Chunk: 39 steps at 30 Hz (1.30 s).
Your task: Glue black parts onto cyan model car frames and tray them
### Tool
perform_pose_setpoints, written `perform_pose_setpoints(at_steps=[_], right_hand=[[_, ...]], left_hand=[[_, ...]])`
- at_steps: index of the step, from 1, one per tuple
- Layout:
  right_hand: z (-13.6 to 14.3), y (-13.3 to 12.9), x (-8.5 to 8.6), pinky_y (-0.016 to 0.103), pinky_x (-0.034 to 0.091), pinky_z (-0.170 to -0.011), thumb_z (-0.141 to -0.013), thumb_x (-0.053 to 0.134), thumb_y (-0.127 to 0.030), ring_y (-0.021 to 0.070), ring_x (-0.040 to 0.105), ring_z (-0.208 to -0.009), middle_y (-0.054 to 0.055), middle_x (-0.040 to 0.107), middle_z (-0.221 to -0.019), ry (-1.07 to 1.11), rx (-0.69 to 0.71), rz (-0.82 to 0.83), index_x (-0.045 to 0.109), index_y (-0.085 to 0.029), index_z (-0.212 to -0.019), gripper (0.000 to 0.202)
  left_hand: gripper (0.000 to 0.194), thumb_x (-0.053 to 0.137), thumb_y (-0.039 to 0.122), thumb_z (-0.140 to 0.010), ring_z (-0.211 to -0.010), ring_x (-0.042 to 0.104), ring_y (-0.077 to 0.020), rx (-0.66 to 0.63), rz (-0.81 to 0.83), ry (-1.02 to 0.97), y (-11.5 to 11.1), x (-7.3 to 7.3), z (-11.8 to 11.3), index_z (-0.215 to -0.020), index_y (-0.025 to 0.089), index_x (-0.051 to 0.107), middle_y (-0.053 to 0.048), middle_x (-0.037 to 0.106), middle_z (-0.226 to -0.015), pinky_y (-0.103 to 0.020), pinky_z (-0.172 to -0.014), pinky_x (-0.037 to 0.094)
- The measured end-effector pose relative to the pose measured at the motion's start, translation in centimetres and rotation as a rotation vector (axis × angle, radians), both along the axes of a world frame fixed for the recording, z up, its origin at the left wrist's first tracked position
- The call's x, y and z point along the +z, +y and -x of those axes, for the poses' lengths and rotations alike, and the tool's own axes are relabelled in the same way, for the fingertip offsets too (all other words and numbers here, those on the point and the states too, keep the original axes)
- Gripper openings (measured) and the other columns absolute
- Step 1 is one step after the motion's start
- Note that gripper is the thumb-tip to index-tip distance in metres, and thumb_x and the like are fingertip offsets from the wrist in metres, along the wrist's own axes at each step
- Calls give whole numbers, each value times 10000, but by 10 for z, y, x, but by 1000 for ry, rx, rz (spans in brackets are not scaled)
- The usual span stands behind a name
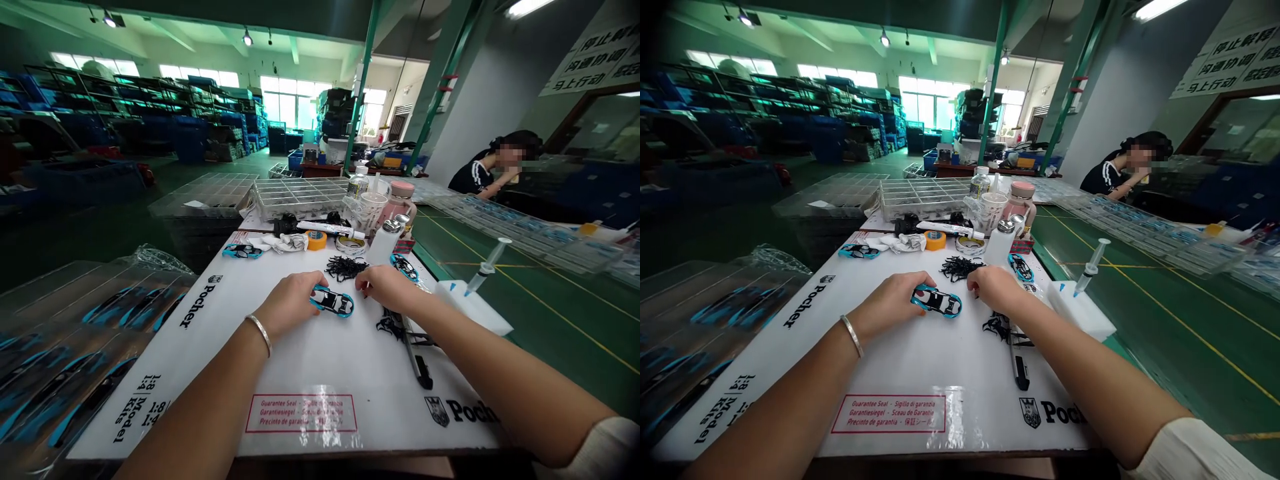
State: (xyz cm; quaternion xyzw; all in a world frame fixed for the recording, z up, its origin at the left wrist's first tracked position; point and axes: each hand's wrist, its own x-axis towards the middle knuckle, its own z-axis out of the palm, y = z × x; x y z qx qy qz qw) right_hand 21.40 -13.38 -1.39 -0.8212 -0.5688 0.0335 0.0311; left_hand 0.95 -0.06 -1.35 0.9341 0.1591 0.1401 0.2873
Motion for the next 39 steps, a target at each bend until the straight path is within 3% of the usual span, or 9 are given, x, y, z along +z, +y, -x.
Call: perform_pose_setpoints(at_steps=[5, 15, 19, 23, 27, 31, 39], right_hand=[[-13, 2, -4, 223, 342, -573, -708, 594, -50, 151, 602, -705, 17, 686, -766, 25, 33, 30, 707, -198, -750, 191], [-29, -8, -8, 196, 403, -628, -694, 549, 15, 128, 613, -694, 4, 694, -787, 120, 117, -8, 718, -200, -779, 286], [-22, -17, 1, 229, 397, -657, -738, 574, -18, 160, 617, -759, 27, 702, -844, 92, 79, -113, 703, -186, -774, 215], [-9, -34, 21, 243, 413, -670, -831, 548, -73, 146, 618, -742, -2, 704, -814, 106, -5, -258, 690, -205, -854, 196], [7, -45, 35, 218, 451, -669, -809, 625, -111, 122, 635, -752, -40, 713, -860, 347, 21, -499, 697, -234, -899, 169], [21, -46, 36, 208, 460, -654, -780, 650, -109, 118, 638, -723, -36, 711, -818, 525, 92, -556, 723, -229, -866, 164], [33, -43, 30, 216, 430, -615, -767, 630, -111, 120, 608, -678, -21, 697, -781, 472, 102, -624, 724, -218, -796, 145]], left_hand=[[447, 673, 21, -621, -883, 621, -186, -9, -22, 23, 0, 2, -1, -994, 261, 617, 21, 665, -954, -259, -708, 469], [443, 686, 19, -645, -891, 639, -187, -9, -14, 27, 0, 2, 0, -998, 265, 582, 29, 667, -959, -260, -669, 479], [407, 720, 72, -680, -821, 641, -182, 2, -45, -27, -4, 5, -1, -993, 258, 539, 35, 672, -955, -276, -636, 495], [387, 724, 85, -718, -935, 645, -184, -69, -110, -179, -10, 7, 0, -993, 252, 509, 27, 664, -1084, -299, -732, 543], [362, 686, 58, -763, -1000, 646, -177, -196, -251, -317, -17, 4, -1, -1014, 228, 489, 0, 661, -1120, -322, -833, 556], [324, 631, 68, -826, -1021, 646, -166, -235, -396, -400, -24, 2, -1, -1081, 215, 494, -22, 665, -1127, -322, -874, 556], [235, 584, 125, -881, -1042, 637, -183, -182, -531, -455, -32, 3, -3, -1079, 208, 489, -48, 663, -1147, -334, -852, 562]])
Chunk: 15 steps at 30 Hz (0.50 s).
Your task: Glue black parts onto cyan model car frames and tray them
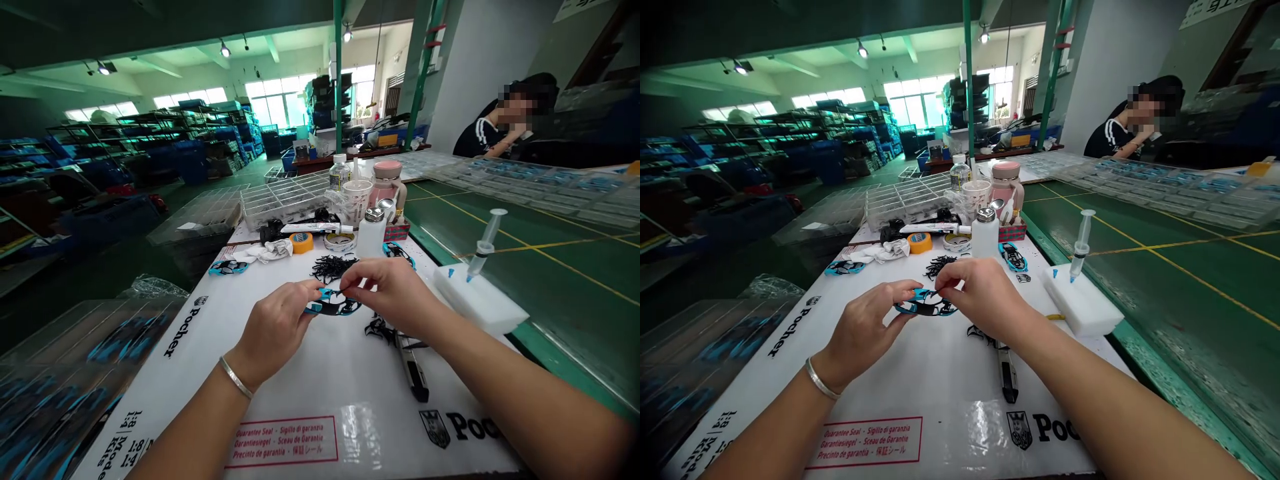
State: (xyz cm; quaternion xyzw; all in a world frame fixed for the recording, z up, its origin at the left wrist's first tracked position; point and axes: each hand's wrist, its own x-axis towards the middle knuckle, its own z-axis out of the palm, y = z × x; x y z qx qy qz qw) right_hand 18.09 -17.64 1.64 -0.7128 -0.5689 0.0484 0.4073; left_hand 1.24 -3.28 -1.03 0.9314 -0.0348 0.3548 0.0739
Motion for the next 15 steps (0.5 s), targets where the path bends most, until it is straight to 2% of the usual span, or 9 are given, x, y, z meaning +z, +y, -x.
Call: perform_pose_setpoints(at_steps=[10, 15], right_hand=[[4, 2, -2, 216, 439, -643, -774, 609, -95, 118, 616, -720, -34, 698, -808, 21, 0, -12, 702, -221, -808, 160], [5, 2, -4, 222, 435, -619, -769, 630, -132, 128, 612, -704, -24, 694, -788, 53, -15, 0, 694, -217, -778, 107]], left_hand=[[250, 569, 78, -871, -1076, 619, -174, 34, -54, -6, -3, -1, 1, -1070, 208, 492, -35, 652, -1180, -302, -862, 545], [260, 560, 66, -869, -1074, 622, -170, 36, -70, -16, -4, -1, 0, -1077, 211, 498, -32, 658, -1172, -301, -867, 547]])
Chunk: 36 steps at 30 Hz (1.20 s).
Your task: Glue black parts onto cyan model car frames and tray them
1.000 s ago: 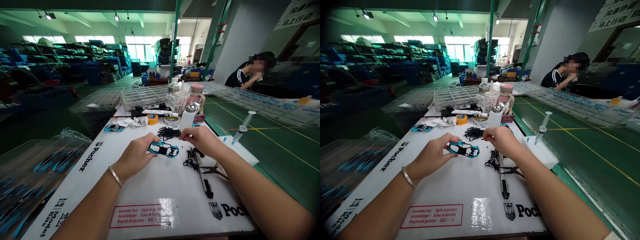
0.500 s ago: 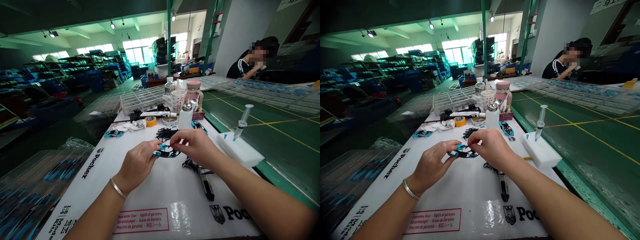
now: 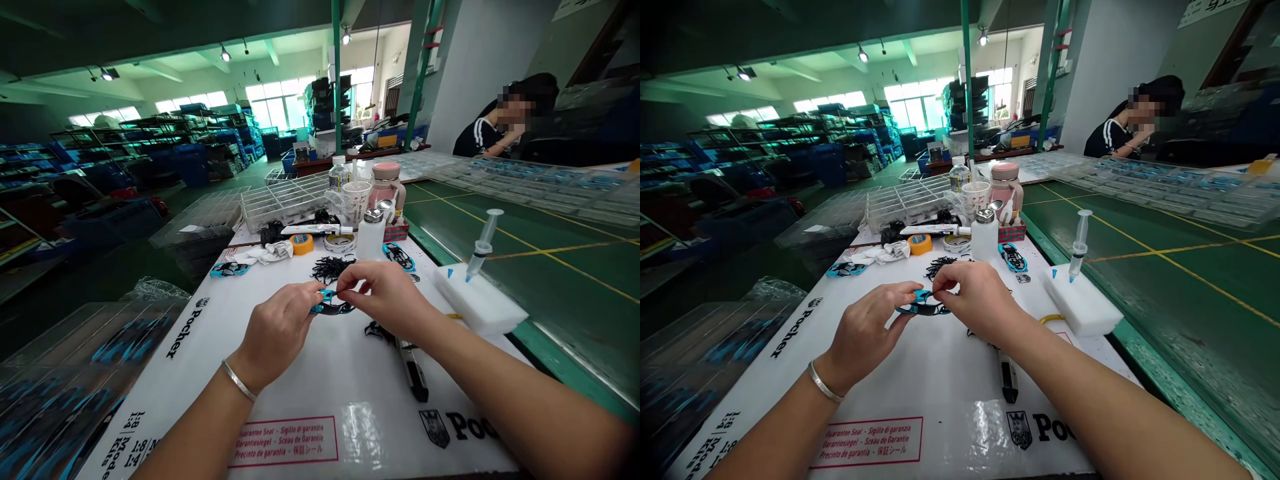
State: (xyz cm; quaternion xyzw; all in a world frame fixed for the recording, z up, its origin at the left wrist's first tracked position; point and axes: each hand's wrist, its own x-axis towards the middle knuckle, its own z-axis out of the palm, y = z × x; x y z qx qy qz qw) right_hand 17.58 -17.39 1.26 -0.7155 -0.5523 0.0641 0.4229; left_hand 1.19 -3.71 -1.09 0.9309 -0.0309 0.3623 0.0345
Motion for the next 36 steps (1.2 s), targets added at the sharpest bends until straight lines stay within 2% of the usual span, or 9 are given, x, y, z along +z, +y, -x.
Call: perform_pose_setpoints(at_steps=[15, 21, 26, 31, 36], right_hand=[[-2, 1, 0, 223, 451, -582, -754, 683, -217, 129, 618, -672, -22, 683, -738, 156, 27, 54, 689, -206, -768, 19], [-5, 1, 5, 197, 447, -547, -693, 722, -179, 114, 612, -611, -19, 680, -662, 319, 93, 173, 690, -181, -715, 38], [-7, 0, 6, 183, 423, -516, -664, 738, -191, 105, 594, -590, -16, 674, -647, 363, 107, 197, 675, -173, -671, 66], [-7, 1, 5, 176, 404, -497, -663, 742, -204, 89, 562, -560, -29, 631, -604, 392, 137, 188, 664, -163, -686, 91], [-12, -3, 11, 192, 447, -553, -657, 749, -247, 105, 590, -628, -7, 655, -679, 465, 199, 199, 677, -157, -777, 167]], left_hand=[[217, 575, 53, -864, -1044, 652, -176, -30, -112, -68, -3, 3, 1, -1022, 194, 527, -47, 695, -1104, -297, -836, 578], [218, 586, 53, -853, -1022, 664, -168, -61, -125, -73, -5, 3, 1, -1006, 199, 533, -29, 698, -1101, -292, -840, 581], [208, 584, 49, -851, -1014, 670, -161, -86, -125, -76, -7, 4, 2, -985, 199, 533, -28, 702, -1091, -282, -845, 580], [232, 624, 29, -823, -1013, 667, -154, -79, -134, -82, -7, 4, 1, -970, 182, 529, -30, 704, -1084, -271, -852, 577], [255, 638, 15, -808, -1021, 661, -141, -111, -103, -107, -5, 4, 1, -962, 178, 518, -35, 704, -1083, -256, -870, 569]])
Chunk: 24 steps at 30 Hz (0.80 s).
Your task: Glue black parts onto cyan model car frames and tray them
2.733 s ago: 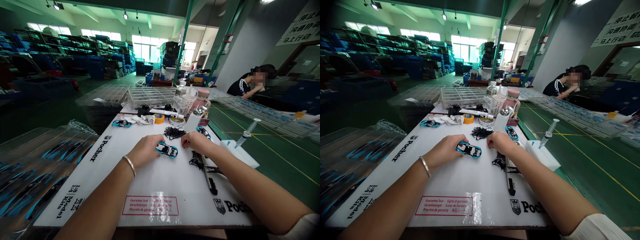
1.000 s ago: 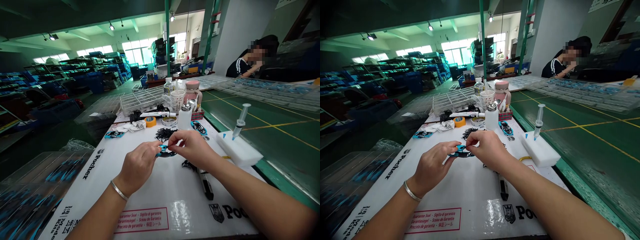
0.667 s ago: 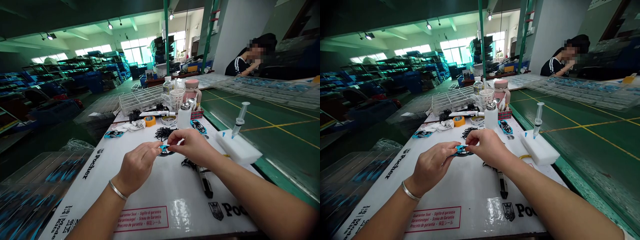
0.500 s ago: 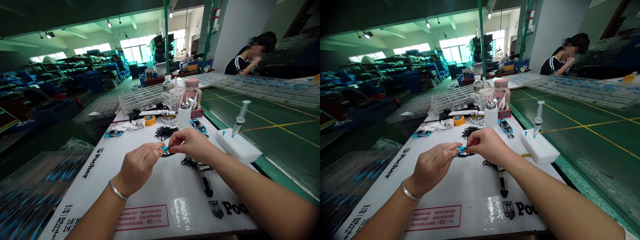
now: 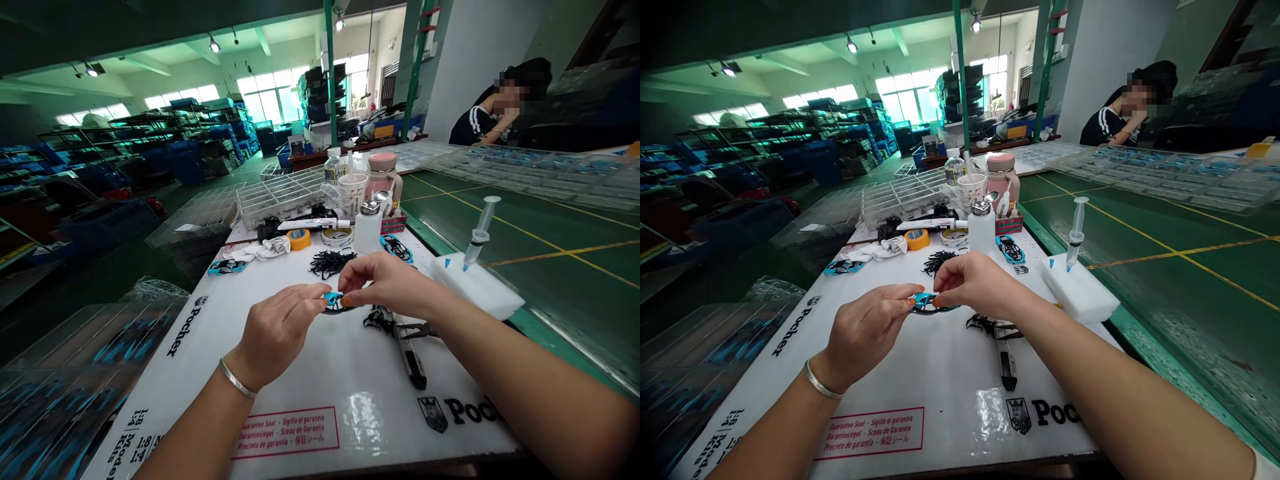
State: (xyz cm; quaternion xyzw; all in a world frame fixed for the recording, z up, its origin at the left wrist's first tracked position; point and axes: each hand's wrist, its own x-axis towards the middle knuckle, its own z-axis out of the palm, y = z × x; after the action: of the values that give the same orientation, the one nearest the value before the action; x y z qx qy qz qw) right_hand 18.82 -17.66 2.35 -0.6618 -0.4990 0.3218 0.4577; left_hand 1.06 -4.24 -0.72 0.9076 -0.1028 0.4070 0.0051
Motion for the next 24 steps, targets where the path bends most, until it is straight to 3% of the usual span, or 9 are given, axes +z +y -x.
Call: perform_pose_setpoints(at_steps=[7, 19, 24], right_hand=[[-6, -10, 13, 197, 436, -541, -689, 726, -272, 105, 577, -612, -1, 655, -671, -75, -39, -93, 701, -168, -776, 138], [2, -7, 8, 226, 464, -584, -742, 708, -310, 139, 616, -664, 20, 683, -711, -98, -5, -63, 695, -171, -763, 141], [5, -7, 9, 206, 404, -521, -746, 703, -314, 107, 549, -591, 2, 634, -640, -100, -8, -71, 676, -157, -711, 164]], left_hand=[[266, 623, -3, -809, -1026, 660, -141, -16, 19, -53, -1, 6, 2, -958, 182, 503, -50, 708, -1078, -264, -843, 578], [281, 666, -22, -771, -998, 670, -142, -46, -3, -116, -2, 7, 1, -934, 149, 516, -70, 718, -1036, -250, -821, 585], [302, 696, -32, -742, -990, 674, -147, -62, -25, -150, -2, 9, 1, -922, 136, 520, -83, 721, -1018, -245, -812, 588]])
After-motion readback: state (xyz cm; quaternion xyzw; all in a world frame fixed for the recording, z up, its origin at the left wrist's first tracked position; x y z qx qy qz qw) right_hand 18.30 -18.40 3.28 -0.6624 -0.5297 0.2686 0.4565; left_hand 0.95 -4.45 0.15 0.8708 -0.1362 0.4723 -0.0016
